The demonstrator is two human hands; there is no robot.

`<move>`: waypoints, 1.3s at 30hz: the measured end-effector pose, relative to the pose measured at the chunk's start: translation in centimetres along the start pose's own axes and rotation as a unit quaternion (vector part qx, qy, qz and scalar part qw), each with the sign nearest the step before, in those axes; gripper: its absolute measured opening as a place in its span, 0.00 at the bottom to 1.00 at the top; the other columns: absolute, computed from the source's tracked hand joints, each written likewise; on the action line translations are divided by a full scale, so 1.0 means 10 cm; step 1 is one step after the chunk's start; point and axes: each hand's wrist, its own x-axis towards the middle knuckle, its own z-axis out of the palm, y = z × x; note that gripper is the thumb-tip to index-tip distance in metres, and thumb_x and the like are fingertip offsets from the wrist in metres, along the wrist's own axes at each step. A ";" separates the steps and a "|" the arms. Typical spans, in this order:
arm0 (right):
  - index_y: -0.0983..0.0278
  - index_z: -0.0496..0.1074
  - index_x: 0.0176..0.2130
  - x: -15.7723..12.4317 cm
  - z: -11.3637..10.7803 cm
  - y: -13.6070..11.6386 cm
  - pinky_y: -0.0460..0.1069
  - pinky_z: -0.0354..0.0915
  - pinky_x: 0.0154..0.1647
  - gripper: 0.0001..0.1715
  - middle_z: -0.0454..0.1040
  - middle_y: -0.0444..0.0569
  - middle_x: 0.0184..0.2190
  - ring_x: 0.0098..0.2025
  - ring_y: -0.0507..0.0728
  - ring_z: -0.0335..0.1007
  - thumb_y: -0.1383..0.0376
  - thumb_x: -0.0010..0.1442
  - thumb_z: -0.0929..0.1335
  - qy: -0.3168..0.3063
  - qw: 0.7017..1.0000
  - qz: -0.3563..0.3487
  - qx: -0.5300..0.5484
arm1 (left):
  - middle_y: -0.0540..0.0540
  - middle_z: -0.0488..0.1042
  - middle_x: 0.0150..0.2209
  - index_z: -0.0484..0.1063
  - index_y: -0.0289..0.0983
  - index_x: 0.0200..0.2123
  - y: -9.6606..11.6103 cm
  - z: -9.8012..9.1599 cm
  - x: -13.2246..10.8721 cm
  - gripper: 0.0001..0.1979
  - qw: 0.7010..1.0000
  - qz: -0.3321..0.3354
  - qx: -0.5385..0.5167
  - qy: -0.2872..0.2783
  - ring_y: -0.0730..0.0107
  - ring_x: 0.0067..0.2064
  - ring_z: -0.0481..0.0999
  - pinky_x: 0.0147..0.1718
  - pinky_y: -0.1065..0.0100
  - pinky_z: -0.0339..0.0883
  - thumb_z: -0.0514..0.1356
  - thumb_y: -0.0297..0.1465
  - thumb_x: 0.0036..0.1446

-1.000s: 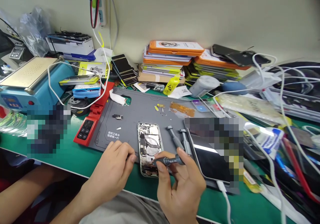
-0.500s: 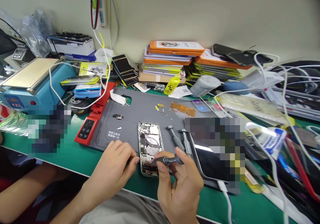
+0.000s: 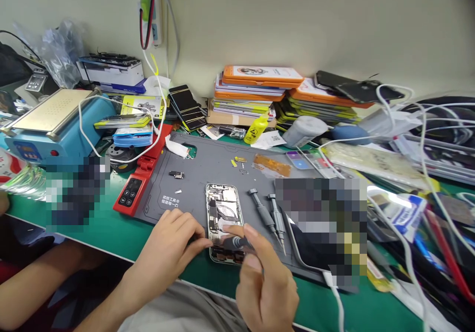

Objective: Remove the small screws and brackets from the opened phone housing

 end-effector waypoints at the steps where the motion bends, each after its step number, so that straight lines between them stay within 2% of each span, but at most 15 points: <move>1: 0.62 0.60 0.79 -0.01 0.00 0.00 0.55 0.87 0.49 0.40 0.85 0.60 0.56 0.54 0.62 0.88 0.78 0.74 0.65 -0.001 1.000 0.001 0.007 | 0.52 0.80 0.38 0.70 0.41 0.40 0.00 0.00 0.00 0.13 1.000 -0.002 -0.009 0.003 0.64 0.40 0.73 0.42 0.61 0.63 0.59 0.36 0.83; 5: 0.59 0.58 0.81 -0.04 -0.01 0.01 0.56 0.87 0.51 0.45 0.83 0.61 0.58 0.58 0.63 0.87 0.77 0.73 0.68 -0.002 1.000 0.019 -0.003 | 0.53 0.82 0.40 0.74 0.41 0.41 -0.01 0.00 -0.02 0.11 0.999 -0.008 -0.043 0.015 0.65 0.41 0.75 0.43 0.62 0.65 0.61 0.36 0.82; 8: 0.60 0.58 0.81 -0.03 0.00 0.01 0.56 0.87 0.49 0.43 0.83 0.62 0.59 0.59 0.63 0.87 0.77 0.75 0.65 0.005 1.000 0.022 0.011 | 0.53 0.85 0.41 0.79 0.41 0.44 -0.01 0.02 -0.03 0.11 0.998 0.005 -0.039 0.039 0.66 0.41 0.77 0.44 0.61 0.66 0.61 0.37 0.82; 12: 0.58 0.62 0.78 0.00 0.03 0.00 0.51 0.87 0.40 0.43 0.85 0.57 0.50 0.46 0.60 0.90 0.74 0.72 0.73 0.033 0.999 0.037 -0.004 | 0.50 0.86 0.40 0.84 0.42 0.44 0.00 0.07 -0.01 0.15 0.997 0.036 0.016 0.073 0.66 0.38 0.77 0.39 0.59 0.65 0.58 0.37 0.83; 16: 0.58 0.65 0.75 0.03 0.06 -0.01 0.49 0.86 0.38 0.36 0.85 0.54 0.45 0.43 0.58 0.90 0.74 0.74 0.72 0.056 0.992 0.088 0.066 | 0.50 0.84 0.37 0.85 0.43 0.42 0.03 0.11 0.03 0.16 0.995 0.054 0.029 0.083 0.65 0.36 0.75 0.37 0.61 0.65 0.59 0.37 0.82; 22: 0.60 0.68 0.69 0.07 0.05 -0.03 0.49 0.86 0.36 0.30 0.85 0.53 0.42 0.40 0.58 0.89 0.75 0.73 0.71 0.061 0.985 0.120 0.106 | 0.50 0.83 0.37 0.81 0.41 0.42 0.10 0.12 0.02 0.14 0.994 0.061 0.050 0.069 0.63 0.36 0.75 0.37 0.60 0.65 0.59 0.36 0.82; 27: 0.58 0.66 0.71 0.09 0.02 -0.04 0.47 0.85 0.36 0.35 0.85 0.51 0.41 0.39 0.56 0.89 0.78 0.71 0.71 0.117 0.974 0.143 0.128 | 0.48 0.81 0.37 0.78 0.38 0.42 0.25 0.15 -0.06 0.12 0.985 0.074 0.143 0.061 0.61 0.35 0.75 0.33 0.58 0.63 0.57 0.28 0.82; 31: 0.57 0.66 0.71 0.09 0.01 -0.05 0.47 0.84 0.34 0.36 0.85 0.51 0.42 0.39 0.56 0.88 0.79 0.71 0.71 0.125 0.970 0.153 0.141 | 0.48 0.77 0.35 0.75 0.37 0.42 0.31 0.19 -0.08 0.11 0.974 0.068 0.209 0.061 0.60 0.32 0.75 0.31 0.58 0.62 0.56 0.24 0.81; 36: 0.59 0.67 0.70 0.08 0.01 -0.05 0.49 0.84 0.33 0.33 0.86 0.53 0.41 0.37 0.58 0.88 0.78 0.72 0.72 0.133 0.967 0.155 0.154 | 0.48 0.76 0.37 0.71 0.39 0.44 0.27 0.26 -0.05 0.10 0.977 0.057 0.204 0.033 0.59 0.35 0.78 0.32 0.59 0.64 0.53 0.25 0.82; 39: 0.60 0.69 0.66 0.09 0.01 -0.06 0.49 0.84 0.31 0.28 0.86 0.53 0.39 0.36 0.59 0.89 0.75 0.72 0.73 0.139 0.960 0.181 0.165 | 0.49 0.76 0.38 0.69 0.40 0.45 0.23 0.19 -0.03 0.12 0.982 0.058 0.178 0.023 0.60 0.36 0.78 0.32 0.61 0.65 0.49 0.27 0.84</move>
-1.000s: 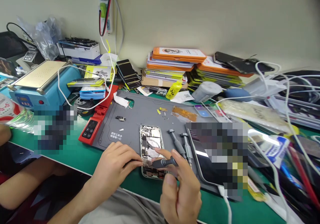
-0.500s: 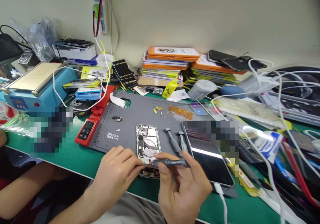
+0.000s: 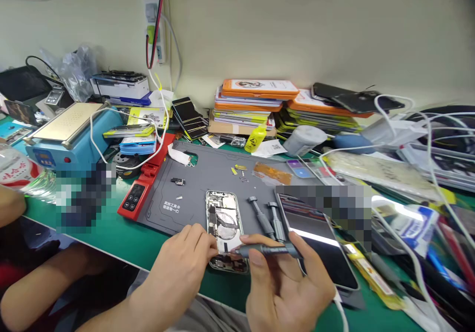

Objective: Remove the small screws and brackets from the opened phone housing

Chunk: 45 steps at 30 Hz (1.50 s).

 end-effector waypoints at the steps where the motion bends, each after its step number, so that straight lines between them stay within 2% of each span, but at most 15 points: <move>1: 0.60 0.69 0.66 0.00 0.00 0.00 0.49 0.84 0.31 0.27 0.86 0.52 0.38 0.36 0.59 0.89 0.74 0.72 0.73 0.003 1.000 0.011 0.004 | 0.49 0.76 0.39 0.68 0.40 0.45 -0.05 -0.04 0.01 0.13 1.000 -0.002 -0.008 0.004 0.61 0.36 0.78 0.32 0.61 0.66 0.48 0.28 0.85; 3: 0.60 0.69 0.65 -0.01 0.00 0.00 0.49 0.84 0.30 0.27 0.87 0.52 0.38 0.35 0.60 0.89 0.73 0.71 0.74 0.010 0.999 0.030 0.016 | 0.49 0.77 0.40 0.68 0.40 0.46 -0.20 -0.16 0.03 0.12 0.999 -0.019 -0.005 0.030 0.62 0.38 0.79 0.35 0.63 0.68 0.49 0.29 0.86; 5: 0.60 0.69 0.64 -0.02 0.00 0.01 0.50 0.84 0.28 0.27 0.87 0.52 0.38 0.33 0.60 0.89 0.72 0.71 0.75 0.013 0.998 0.047 0.028 | 0.48 0.77 0.41 0.70 0.40 0.47 -0.41 -0.27 0.06 0.10 0.992 -0.078 0.054 0.085 0.61 0.40 0.80 0.39 0.62 0.69 0.51 0.29 0.85; 6: 0.60 0.70 0.64 -0.03 -0.01 0.01 0.50 0.84 0.28 0.27 0.87 0.53 0.38 0.32 0.60 0.89 0.71 0.70 0.76 0.013 0.998 0.055 0.031 | 0.47 0.78 0.42 0.71 0.39 0.47 -0.52 -0.31 0.08 0.09 0.986 -0.103 0.089 0.093 0.61 0.41 0.80 0.40 0.62 0.69 0.53 0.29 0.84; 9: 0.60 0.70 0.63 -0.06 -0.03 0.04 0.52 0.85 0.29 0.27 0.88 0.54 0.39 0.32 0.60 0.88 0.71 0.69 0.77 0.013 0.997 0.072 0.029 | 0.47 0.80 0.41 0.75 0.39 0.44 -0.79 -0.38 0.12 0.10 0.980 -0.111 0.151 0.064 0.59 0.40 0.81 0.40 0.61 0.68 0.57 0.28 0.82; 12: 0.61 0.71 0.62 -0.09 -0.05 0.05 0.52 0.85 0.30 0.26 0.88 0.55 0.40 0.32 0.60 0.88 0.70 0.69 0.77 0.019 0.996 0.087 0.021 | 0.47 0.82 0.40 0.79 0.40 0.43 -0.90 -0.38 0.12 0.10 0.982 -0.105 0.149 0.051 0.60 0.41 0.82 0.41 0.61 0.70 0.59 0.28 0.81; 16: 0.61 0.72 0.61 -0.09 -0.04 0.06 0.53 0.86 0.29 0.25 0.88 0.55 0.39 0.33 0.61 0.89 0.70 0.69 0.78 0.025 0.995 0.096 0.022 | 0.49 0.85 0.43 0.82 0.41 0.45 -0.93 -0.40 0.14 0.11 0.984 -0.111 0.133 0.048 0.63 0.43 0.85 0.43 0.63 0.72 0.59 0.28 0.81; 23: 0.60 0.72 0.61 -0.08 -0.05 0.04 0.52 0.86 0.29 0.24 0.88 0.55 0.40 0.34 0.61 0.89 0.70 0.70 0.77 0.026 0.994 0.101 0.024 | 0.49 0.85 0.44 0.85 0.42 0.46 -1.02 -0.43 0.18 0.10 0.987 -0.098 0.120 0.042 0.64 0.43 0.86 0.38 0.67 0.72 0.62 0.28 0.80; 27: 0.59 0.71 0.63 -0.09 -0.06 0.03 0.53 0.86 0.32 0.27 0.89 0.54 0.41 0.36 0.62 0.90 0.70 0.70 0.77 0.021 0.994 0.103 0.025 | 0.48 0.86 0.46 0.84 0.41 0.49 -1.06 -0.47 0.14 0.11 0.990 -0.069 0.116 0.027 0.64 0.43 0.86 0.39 0.66 0.72 0.60 0.26 0.80; 31: 0.59 0.71 0.63 -0.07 -0.05 0.03 0.52 0.86 0.30 0.27 0.88 0.54 0.40 0.37 0.63 0.90 0.70 0.70 0.77 0.016 0.995 0.097 0.025 | 0.47 0.86 0.47 0.83 0.40 0.50 -1.08 -0.48 0.14 0.15 0.991 -0.060 0.115 0.030 0.65 0.44 0.87 0.39 0.67 0.74 0.56 0.24 0.81; 37: 0.59 0.69 0.64 -0.02 0.02 0.00 0.48 0.80 0.23 0.27 0.87 0.51 0.38 0.33 0.60 0.88 0.69 0.71 0.75 0.034 0.997 0.060 0.018 | 0.47 0.86 0.45 0.82 0.40 0.48 -1.09 -0.42 0.17 0.15 0.991 -0.056 0.106 0.065 0.63 0.44 0.88 0.40 0.65 0.75 0.54 0.27 0.82; 40: 0.59 0.68 0.65 -0.01 0.04 -0.02 0.50 0.82 0.25 0.28 0.86 0.51 0.39 0.31 0.58 0.87 0.70 0.71 0.75 0.024 0.998 0.055 0.007 | 0.47 0.86 0.46 0.80 0.40 0.48 -1.08 -0.43 0.17 0.14 0.991 -0.043 0.091 0.089 0.62 0.45 0.87 0.43 0.64 0.75 0.54 0.29 0.84; 42: 0.59 0.67 0.66 0.00 0.04 -0.02 0.50 0.82 0.25 0.28 0.86 0.51 0.40 0.30 0.58 0.86 0.70 0.72 0.74 0.019 0.999 0.050 -0.002 | 0.46 0.86 0.47 0.79 0.39 0.49 -1.02 -0.43 0.15 0.12 0.989 -0.036 0.077 0.121 0.61 0.47 0.87 0.46 0.64 0.75 0.55 0.29 0.83; 45: 0.58 0.66 0.67 0.02 0.04 0.00 0.49 0.81 0.24 0.29 0.85 0.50 0.39 0.31 0.57 0.86 0.72 0.72 0.73 0.019 0.999 0.016 -0.022 | 0.46 0.86 0.46 0.77 0.39 0.51 -0.80 -0.39 0.08 0.06 0.983 -0.021 0.046 0.176 0.62 0.47 0.86 0.51 0.63 0.74 0.60 0.26 0.81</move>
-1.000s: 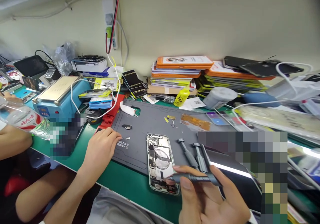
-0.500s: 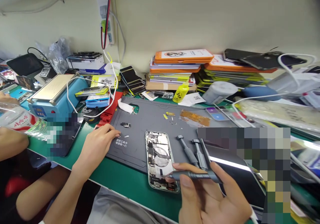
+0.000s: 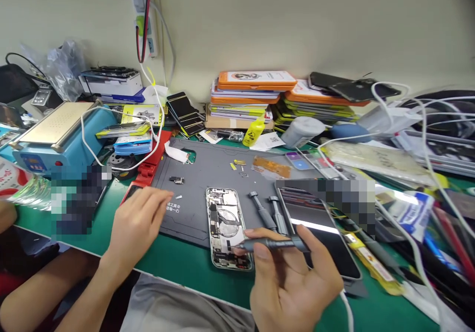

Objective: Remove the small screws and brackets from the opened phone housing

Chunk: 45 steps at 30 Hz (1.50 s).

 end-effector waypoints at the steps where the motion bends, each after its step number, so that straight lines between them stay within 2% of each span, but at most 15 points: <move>1: 0.58 0.66 0.67 0.01 0.01 0.01 0.48 0.81 0.25 0.30 0.85 0.49 0.39 0.32 0.57 0.87 0.73 0.72 0.73 -0.006 1.000 -0.019 -0.011 | 0.46 0.86 0.45 0.77 0.39 0.52 0.10 0.01 -0.04 0.05 1.000 0.014 -0.015 0.001 0.62 0.45 0.85 0.50 0.63 0.74 0.60 0.26 0.80; 4: 0.58 0.67 0.66 0.05 0.08 0.03 0.49 0.85 0.31 0.30 0.84 0.49 0.41 0.36 0.57 0.88 0.75 0.71 0.73 -0.042 0.995 -0.079 -0.044 | 0.48 0.85 0.41 0.75 0.40 0.54 0.37 0.06 -0.14 0.07 0.996 0.024 -0.076 -0.042 0.65 0.39 0.83 0.41 0.64 0.74 0.57 0.27 0.82; 7: 0.57 0.67 0.68 0.08 0.16 0.04 0.48 0.85 0.34 0.31 0.83 0.49 0.42 0.40 0.56 0.87 0.75 0.72 0.72 -0.083 0.991 -0.095 -0.054 | 0.49 0.83 0.38 0.74 0.40 0.51 0.49 0.16 -0.17 0.08 0.994 0.004 -0.087 -0.067 0.65 0.35 0.80 0.36 0.63 0.71 0.55 0.29 0.83; 10: 0.57 0.65 0.70 0.07 0.19 0.06 0.47 0.85 0.35 0.31 0.82 0.49 0.43 0.40 0.55 0.86 0.74 0.74 0.71 -0.100 0.990 -0.081 -0.053 | 0.50 0.79 0.36 0.73 0.40 0.48 0.50 0.23 -0.16 0.09 0.992 0.003 -0.084 -0.089 0.64 0.34 0.77 0.35 0.62 0.69 0.55 0.28 0.83; 15: 0.57 0.68 0.67 0.06 0.19 0.06 0.48 0.86 0.36 0.25 0.82 0.49 0.42 0.40 0.56 0.87 0.71 0.75 0.72 -0.104 0.990 -0.068 -0.069 | 0.49 0.77 0.36 0.73 0.39 0.46 0.49 0.24 -0.16 0.10 0.991 0.014 -0.065 -0.120 0.63 0.35 0.74 0.34 0.60 0.66 0.54 0.27 0.82; 20: 0.60 0.70 0.64 0.09 0.21 0.03 0.47 0.85 0.32 0.20 0.83 0.48 0.39 0.36 0.55 0.86 0.69 0.77 0.71 -0.110 0.989 -0.066 -0.075 | 0.48 0.76 0.37 0.73 0.39 0.46 0.51 0.24 -0.16 0.10 0.990 0.020 -0.053 -0.129 0.62 0.35 0.73 0.34 0.60 0.65 0.53 0.27 0.82; 22: 0.60 0.70 0.63 0.09 0.21 0.03 0.48 0.85 0.32 0.18 0.83 0.48 0.38 0.35 0.55 0.86 0.69 0.77 0.70 -0.112 0.986 -0.079 -0.096 | 0.48 0.76 0.37 0.73 0.39 0.46 0.51 0.25 -0.16 0.10 0.990 0.020 -0.051 -0.131 0.62 0.35 0.73 0.34 0.60 0.65 0.53 0.27 0.82; 25: 0.58 0.71 0.57 0.09 0.19 0.04 0.50 0.86 0.36 0.15 0.85 0.49 0.40 0.37 0.56 0.87 0.70 0.75 0.73 -0.138 0.969 -0.138 -0.151 | 0.48 0.76 0.37 0.72 0.39 0.47 0.50 0.26 -0.18 0.11 0.990 0.022 -0.044 -0.129 0.62 0.35 0.73 0.33 0.60 0.65 0.52 0.27 0.83; 28: 0.57 0.70 0.62 0.06 0.14 0.05 0.50 0.86 0.40 0.22 0.86 0.48 0.42 0.40 0.56 0.88 0.72 0.74 0.73 -0.165 0.957 -0.170 -0.167 | 0.48 0.76 0.37 0.72 0.39 0.47 0.50 0.26 -0.19 0.11 0.991 0.024 -0.039 -0.127 0.61 0.35 0.73 0.33 0.59 0.65 0.51 0.27 0.83; 31: 0.58 0.62 0.73 0.02 0.10 0.09 0.52 0.87 0.46 0.34 0.86 0.54 0.50 0.45 0.58 0.89 0.75 0.75 0.70 -0.172 0.964 -0.139 -0.148 | 0.48 0.75 0.37 0.73 0.39 0.47 0.51 0.25 -0.20 0.11 0.991 0.021 -0.036 -0.126 0.61 0.35 0.73 0.34 0.59 0.65 0.52 0.27 0.83; 33: 0.58 0.59 0.76 0.00 0.08 0.12 0.53 0.88 0.46 0.38 0.85 0.56 0.53 0.47 0.59 0.90 0.75 0.75 0.70 -0.169 0.967 -0.128 -0.140 | 0.48 0.75 0.37 0.73 0.39 0.46 0.51 0.25 -0.20 0.11 0.991 0.018 -0.033 -0.126 0.61 0.35 0.73 0.34 0.59 0.66 0.52 0.27 0.83; 39: 0.55 0.61 0.76 0.00 0.09 0.13 0.50 0.87 0.43 0.41 0.85 0.53 0.52 0.42 0.57 0.89 0.73 0.73 0.74 -0.136 0.957 -0.175 -0.187 | 0.47 0.75 0.37 0.73 0.40 0.46 0.52 0.26 -0.20 0.12 0.992 0.021 -0.030 -0.120 0.60 0.35 0.71 0.34 0.59 0.64 0.51 0.27 0.83; 45: 0.57 0.54 0.80 -0.03 0.04 0.13 0.56 0.86 0.52 0.42 0.84 0.56 0.53 0.51 0.60 0.89 0.75 0.77 0.67 -0.201 0.955 -0.148 -0.158 | 0.48 0.75 0.36 0.74 0.39 0.45 0.53 0.27 -0.23 0.12 0.992 0.022 -0.031 -0.123 0.61 0.34 0.70 0.33 0.58 0.64 0.52 0.27 0.82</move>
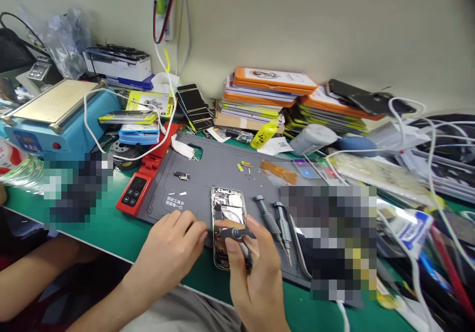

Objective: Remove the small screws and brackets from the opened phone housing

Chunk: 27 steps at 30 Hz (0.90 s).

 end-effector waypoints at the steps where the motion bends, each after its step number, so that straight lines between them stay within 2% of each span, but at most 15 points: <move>1: 0.57 0.55 0.80 0.00 0.00 0.00 0.56 0.86 0.50 0.42 0.84 0.56 0.53 0.49 0.59 0.89 0.75 0.76 0.67 0.002 1.000 -0.007 -0.005 | 0.48 0.75 0.37 0.74 0.40 0.45 0.00 0.00 0.00 0.11 1.000 -0.001 -0.002 0.001 0.61 0.34 0.70 0.32 0.58 0.64 0.52 0.27 0.81; 3: 0.56 0.58 0.79 0.02 0.00 0.00 0.53 0.86 0.45 0.42 0.85 0.53 0.50 0.45 0.58 0.88 0.74 0.74 0.71 0.011 0.999 -0.029 -0.020 | 0.48 0.75 0.37 0.73 0.40 0.44 0.00 0.01 -0.01 0.11 1.000 -0.004 -0.005 0.003 0.61 0.34 0.71 0.32 0.59 0.65 0.53 0.27 0.81; 5: 0.54 0.60 0.78 0.04 0.00 -0.01 0.52 0.85 0.45 0.41 0.85 0.52 0.49 0.46 0.58 0.87 0.75 0.74 0.71 0.012 0.999 -0.039 -0.021 | 0.48 0.75 0.37 0.73 0.40 0.44 0.00 0.01 -0.01 0.10 1.000 -0.005 -0.005 0.004 0.60 0.35 0.71 0.32 0.59 0.65 0.53 0.26 0.80; 8: 0.54 0.59 0.79 0.06 -0.01 -0.04 0.53 0.85 0.47 0.39 0.82 0.57 0.59 0.55 0.60 0.86 0.75 0.76 0.64 0.008 1.000 -0.009 0.010 | 0.47 0.75 0.37 0.73 0.39 0.44 0.01 0.01 -0.01 0.10 1.000 -0.005 -0.007 0.003 0.60 0.35 0.72 0.33 0.58 0.65 0.54 0.26 0.80; 10: 0.55 0.58 0.79 0.05 -0.01 -0.04 0.51 0.85 0.43 0.39 0.79 0.61 0.64 0.54 0.60 0.86 0.73 0.76 0.66 0.021 0.999 0.017 0.021 | 0.47 0.75 0.38 0.73 0.39 0.44 0.01 0.01 -0.01 0.10 1.000 -0.003 -0.007 0.005 0.60 0.35 0.72 0.33 0.59 0.65 0.54 0.26 0.80; 12: 0.55 0.59 0.78 0.04 0.00 -0.04 0.50 0.85 0.42 0.39 0.79 0.61 0.63 0.52 0.59 0.86 0.72 0.75 0.69 0.037 0.999 0.031 0.024 | 0.47 0.76 0.38 0.74 0.39 0.44 0.00 0.00 -0.01 0.10 1.000 -0.001 -0.010 0.006 0.60 0.35 0.72 0.34 0.59 0.65 0.54 0.26 0.81; 15: 0.55 0.59 0.78 0.03 0.02 -0.04 0.53 0.86 0.45 0.36 0.79 0.62 0.64 0.53 0.60 0.86 0.72 0.77 0.65 0.037 0.998 0.033 0.045 | 0.48 0.77 0.38 0.74 0.39 0.45 -0.01 -0.01 0.00 0.10 0.999 -0.001 -0.038 0.011 0.61 0.35 0.73 0.35 0.59 0.66 0.55 0.28 0.82; 19: 0.54 0.57 0.79 0.03 0.04 -0.05 0.49 0.84 0.37 0.42 0.79 0.61 0.63 0.45 0.57 0.85 0.73 0.75 0.70 0.054 0.998 0.022 0.015 | 0.49 0.79 0.39 0.75 0.40 0.46 -0.04 -0.05 0.03 0.09 0.997 -0.012 -0.081 0.007 0.62 0.38 0.77 0.36 0.60 0.70 0.56 0.30 0.82; 23: 0.55 0.55 0.81 0.05 0.04 -0.06 0.51 0.86 0.44 0.43 0.76 0.63 0.66 0.52 0.58 0.85 0.77 0.75 0.65 0.053 0.999 -0.004 0.001 | 0.49 0.80 0.40 0.76 0.41 0.47 -0.04 -0.05 0.07 0.09 0.994 -0.026 -0.102 -0.007 0.63 0.40 0.80 0.39 0.61 0.72 0.56 0.30 0.83; 27: 0.56 0.55 0.81 0.04 0.02 -0.06 0.51 0.86 0.41 0.42 0.77 0.63 0.64 0.50 0.58 0.85 0.75 0.76 0.66 0.054 0.998 -0.006 -0.023 | 0.50 0.81 0.40 0.77 0.41 0.48 -0.04 -0.01 0.10 0.11 0.991 -0.042 -0.126 0.017 0.65 0.39 0.81 0.39 0.63 0.73 0.55 0.32 0.84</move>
